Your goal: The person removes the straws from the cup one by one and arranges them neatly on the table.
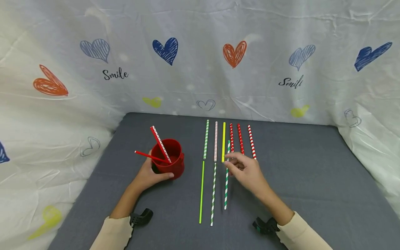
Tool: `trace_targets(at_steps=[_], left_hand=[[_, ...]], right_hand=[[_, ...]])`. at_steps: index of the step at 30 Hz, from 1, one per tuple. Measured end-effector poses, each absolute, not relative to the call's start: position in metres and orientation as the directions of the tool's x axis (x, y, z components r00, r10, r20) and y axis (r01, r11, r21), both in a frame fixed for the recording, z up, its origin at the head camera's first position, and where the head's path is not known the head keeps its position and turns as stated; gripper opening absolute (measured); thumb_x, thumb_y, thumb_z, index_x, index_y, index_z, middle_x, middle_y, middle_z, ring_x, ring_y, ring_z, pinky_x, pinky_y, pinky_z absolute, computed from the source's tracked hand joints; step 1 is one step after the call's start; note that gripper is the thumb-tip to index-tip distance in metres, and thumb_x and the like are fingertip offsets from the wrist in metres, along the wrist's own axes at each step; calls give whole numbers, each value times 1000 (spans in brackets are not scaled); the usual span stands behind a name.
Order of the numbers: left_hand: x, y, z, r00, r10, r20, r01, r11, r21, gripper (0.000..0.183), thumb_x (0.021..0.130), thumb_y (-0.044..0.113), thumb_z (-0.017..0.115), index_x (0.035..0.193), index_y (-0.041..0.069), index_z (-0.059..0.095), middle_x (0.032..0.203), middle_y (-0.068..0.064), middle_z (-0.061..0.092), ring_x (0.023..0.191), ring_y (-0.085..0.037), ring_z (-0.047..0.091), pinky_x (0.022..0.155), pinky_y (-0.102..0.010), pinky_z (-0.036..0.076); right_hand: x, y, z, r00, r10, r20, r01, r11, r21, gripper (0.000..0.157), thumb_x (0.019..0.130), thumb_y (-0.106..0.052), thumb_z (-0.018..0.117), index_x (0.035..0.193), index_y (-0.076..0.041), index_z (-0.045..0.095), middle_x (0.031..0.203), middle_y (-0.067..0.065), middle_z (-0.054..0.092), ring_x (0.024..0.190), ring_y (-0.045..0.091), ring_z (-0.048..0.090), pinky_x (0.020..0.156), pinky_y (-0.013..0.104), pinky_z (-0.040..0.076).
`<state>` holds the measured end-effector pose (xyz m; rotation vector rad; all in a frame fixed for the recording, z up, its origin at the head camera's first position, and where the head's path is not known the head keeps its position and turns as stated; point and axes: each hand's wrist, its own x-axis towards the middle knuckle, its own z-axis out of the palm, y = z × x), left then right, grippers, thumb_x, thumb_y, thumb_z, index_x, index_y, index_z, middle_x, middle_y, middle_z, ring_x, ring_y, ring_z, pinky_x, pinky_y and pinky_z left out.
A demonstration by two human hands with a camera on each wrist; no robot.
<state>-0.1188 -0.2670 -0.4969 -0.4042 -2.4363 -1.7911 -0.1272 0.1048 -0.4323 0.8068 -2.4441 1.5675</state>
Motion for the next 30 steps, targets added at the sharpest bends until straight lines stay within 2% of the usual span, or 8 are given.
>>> trace_targets(at_steps=[3, 8, 17, 23, 30], left_hand=[[-119, -267, -498, -961, 158, 226, 262, 278, 924, 103, 74, 8, 89, 155, 21, 28, 146, 2, 45, 131, -20, 41, 96, -36, 49], [-119, -267, -499, -961, 159, 224, 261, 276, 925, 102, 74, 8, 89, 155, 21, 28, 146, 1, 45, 131, -21, 41, 96, -37, 49], [-121, -268, -498, -963, 160, 216, 253, 264, 931, 101, 74, 7, 89, 155, 21, 29, 146, 1, 45, 132, -21, 42, 96, -37, 50], [-121, -268, -498, -963, 152, 222, 257, 273, 927, 105, 72, 4, 90, 155, 20, 28, 147, 0, 44, 132, -21, 41, 95, -35, 49], [-123, -268, -497, -963, 159, 220, 256, 265, 930, 104, 72, 2, 89, 155, 17, 28, 148, -2, 43, 132, -23, 40, 94, -36, 51]], right_hand=[[-125, 107, -440, -847, -408, 339, -495, 375, -784, 12, 93, -8, 73, 105, -9, 71, 76, -6, 66, 60, 12, 62, 52, 28, 51], [-125, 109, -447, -842, -484, 239, -471, 442, -764, 5, 93, -10, 73, 98, -9, 70, 76, -5, 66, 57, 6, 58, 51, 28, 50], [-125, 105, -456, -838, -537, 93, -408, 505, -761, 6, 94, -11, 70, 92, -6, 68, 67, -9, 59, 48, 7, 54, 50, 28, 50], [-124, 99, -459, -820, -567, 73, -421, 512, -748, 5, 94, -9, 70, 91, -7, 67, 64, -7, 57, 46, 6, 53, 47, 28, 47], [-125, 97, -464, -814, -578, 64, -438, 537, -721, 9, 92, -5, 72, 87, -10, 66, 60, -8, 52, 43, 5, 49, 47, 26, 43]])
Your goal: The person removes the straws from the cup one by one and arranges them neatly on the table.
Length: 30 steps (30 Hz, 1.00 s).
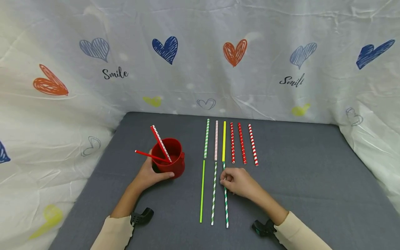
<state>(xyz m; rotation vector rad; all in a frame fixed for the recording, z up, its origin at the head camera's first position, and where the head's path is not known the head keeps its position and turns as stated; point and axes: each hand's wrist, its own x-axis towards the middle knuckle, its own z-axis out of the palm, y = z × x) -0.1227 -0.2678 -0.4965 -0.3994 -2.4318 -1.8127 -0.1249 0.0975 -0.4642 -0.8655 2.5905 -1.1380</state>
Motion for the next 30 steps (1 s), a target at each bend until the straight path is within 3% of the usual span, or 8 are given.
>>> trace_targets(at_steps=[9, 16, 30], left_hand=[[-112, -261, -477, -963, 158, 216, 253, 275, 927, 100, 73, 2, 88, 153, 7, 28, 146, -10, 45, 130, -26, 42, 93, -36, 51], [-122, -267, -495, -962, 157, 222, 258, 273, 927, 103, 73, 3, 89, 155, 17, 29, 147, -1, 44, 132, -21, 40, 95, -35, 50], [-122, -269, -499, -962, 156, 224, 260, 267, 928, 103, 73, 7, 90, 155, 22, 29, 147, 1, 44, 132, -21, 41, 95, -38, 50]], right_hand=[[-129, 95, -466, -813, -579, 54, -447, 562, -696, 11, 90, -5, 73, 84, -10, 66, 57, -9, 50, 41, 5, 47, 47, 26, 41], [-130, 93, -466, -822, -567, 54, -453, 593, -666, 15, 88, -4, 75, 80, -12, 65, 57, -10, 49, 42, 4, 44, 48, 25, 40], [-135, 92, -469, -812, -574, 106, -501, 591, -632, 18, 86, -3, 76, 76, -14, 65, 61, -10, 49, 53, 4, 43, 52, 26, 39]])
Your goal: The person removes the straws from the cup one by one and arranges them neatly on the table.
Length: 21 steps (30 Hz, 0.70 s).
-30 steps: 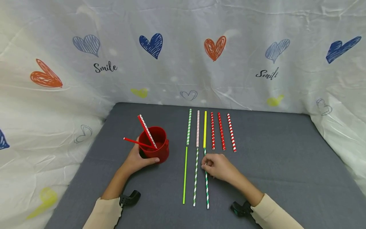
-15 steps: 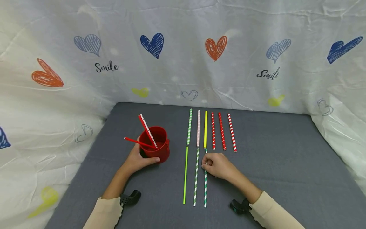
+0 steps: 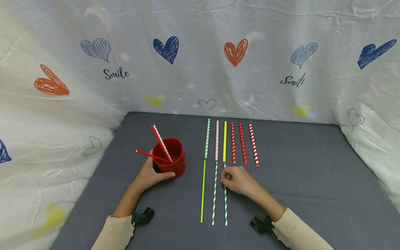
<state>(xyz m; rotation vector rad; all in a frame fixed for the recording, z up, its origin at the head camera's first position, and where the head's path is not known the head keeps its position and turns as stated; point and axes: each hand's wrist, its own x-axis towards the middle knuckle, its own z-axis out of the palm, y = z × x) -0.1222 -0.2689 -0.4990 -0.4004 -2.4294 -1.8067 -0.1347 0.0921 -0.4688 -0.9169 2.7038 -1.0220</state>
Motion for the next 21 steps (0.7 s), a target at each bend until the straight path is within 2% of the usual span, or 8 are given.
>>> trace_targets(at_steps=[6, 12, 21], left_hand=[[-119, -265, -489, -951, 172, 256, 295, 264, 918, 102, 72, 2, 88, 155, 13, 29, 147, -6, 43, 131, -23, 41, 94, -34, 50], [-109, -259, -472, -948, 185, 258, 302, 274, 913, 98, 74, 3, 88, 152, 6, 28, 145, -13, 45, 127, -23, 44, 91, -33, 52], [-122, -268, -498, -957, 166, 239, 275, 251, 928, 102, 72, 3, 89, 154, 19, 29, 147, -1, 44, 131, -22, 42, 95, -34, 50]], right_hand=[[-135, 94, -469, -803, -586, 107, -507, 579, -639, 17, 87, -5, 76, 78, -14, 65, 63, -11, 51, 54, 3, 44, 52, 25, 40], [-134, 95, -467, -795, -598, 102, -514, 576, -635, 15, 87, -7, 76, 80, -15, 65, 63, -11, 50, 53, 3, 44, 52, 25, 40], [-136, 96, -462, -770, -632, 87, -540, 572, -618, 11, 87, -11, 78, 85, -15, 68, 59, -12, 48, 51, 1, 42, 51, 24, 38]])
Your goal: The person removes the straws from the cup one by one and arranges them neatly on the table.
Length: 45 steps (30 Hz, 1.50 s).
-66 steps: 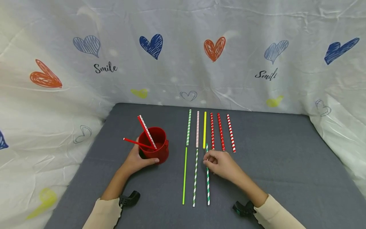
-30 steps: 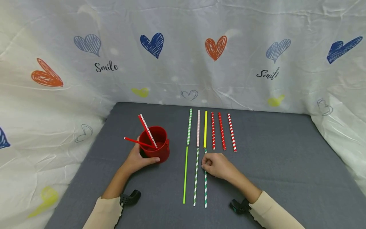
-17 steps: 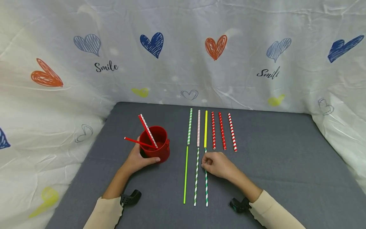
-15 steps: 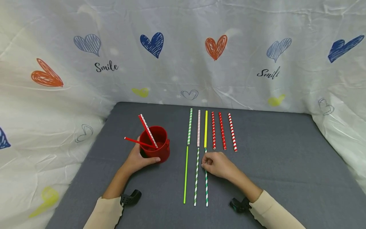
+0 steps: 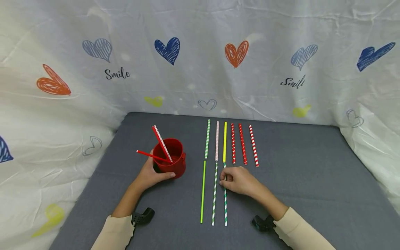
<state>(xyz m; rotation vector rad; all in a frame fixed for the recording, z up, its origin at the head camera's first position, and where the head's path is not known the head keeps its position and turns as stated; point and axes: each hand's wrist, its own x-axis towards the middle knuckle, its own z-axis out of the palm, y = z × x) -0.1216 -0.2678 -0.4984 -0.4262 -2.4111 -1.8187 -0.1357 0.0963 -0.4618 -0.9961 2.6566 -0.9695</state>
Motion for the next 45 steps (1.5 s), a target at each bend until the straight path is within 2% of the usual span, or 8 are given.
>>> trace_targets(at_steps=[5, 9, 15, 25, 33, 39, 41, 45], left_hand=[[-124, -269, -500, -957, 168, 237, 273, 243, 931, 103, 73, 3, 89, 154, 20, 29, 146, 0, 45, 131, -21, 42, 95, -35, 50], [-123, -268, -495, -955, 169, 244, 281, 244, 928, 102, 72, -1, 88, 154, 14, 29, 147, -4, 44, 131, -22, 41, 96, -33, 49], [-112, -261, -471, -954, 175, 243, 282, 249, 927, 96, 74, -1, 86, 152, 4, 30, 144, -10, 46, 128, -21, 44, 95, -32, 49], [-108, -258, -467, -965, 163, 207, 246, 275, 929, 98, 74, 3, 88, 152, 6, 29, 145, -8, 46, 129, -21, 43, 97, -35, 48], [-112, -258, -471, -955, 161, 248, 285, 283, 916, 98, 73, 1, 88, 152, 6, 30, 144, -10, 46, 128, -23, 44, 98, -35, 47], [-117, -263, -482, -949, 164, 267, 306, 300, 903, 98, 74, 3, 88, 152, 10, 30, 144, -6, 46, 127, -20, 44, 98, -32, 46], [-118, -264, -483, -955, 163, 248, 289, 316, 904, 98, 74, 4, 88, 152, 9, 29, 144, -8, 46, 128, -24, 44, 100, -40, 46], [-122, -268, -497, -957, 157, 242, 283, 347, 894, 96, 75, 11, 89, 151, 13, 30, 144, -4, 46, 128, -22, 44, 101, -47, 44]], right_hand=[[-140, 96, -454, -765, -636, 102, -558, 575, -598, 9, 87, -12, 77, 86, -15, 69, 57, -12, 47, 49, 1, 41, 49, 24, 37], [-145, 90, -445, -758, -640, 121, -576, 572, -584, 8, 88, -13, 76, 86, -15, 68, 57, -12, 46, 49, 2, 40, 49, 24, 36], [-152, 71, -428, -728, -655, 202, -639, 541, -546, 5, 90, -13, 73, 87, -15, 69, 61, -15, 51, 54, 2, 46, 53, 25, 43], [-160, 35, -405, -658, -657, 367, -730, 439, -524, 6, 92, -10, 66, 92, -12, 72, 74, -11, 59, 63, 4, 50, 58, 25, 46], [-177, 8, -392, -649, -620, 442, -745, 397, -536, 7, 94, -9, 65, 96, -10, 72, 85, -6, 64, 73, 8, 55, 66, 23, 49], [-190, -19, -387, -667, -597, 447, -731, 404, -551, 10, 96, -14, 66, 104, -9, 71, 98, -1, 66, 91, 16, 60, 80, 27, 51], [-194, -25, -386, -681, -597, 424, -711, 402, -577, 14, 97, -17, 66, 107, -9, 71, 102, 0, 66, 96, 18, 59, 83, 31, 52], [-201, -36, -385, -715, -616, 331, -643, 393, -657, 22, 99, -22, 65, 116, -7, 69, 112, 4, 66, 104, 21, 59, 88, 37, 52]])
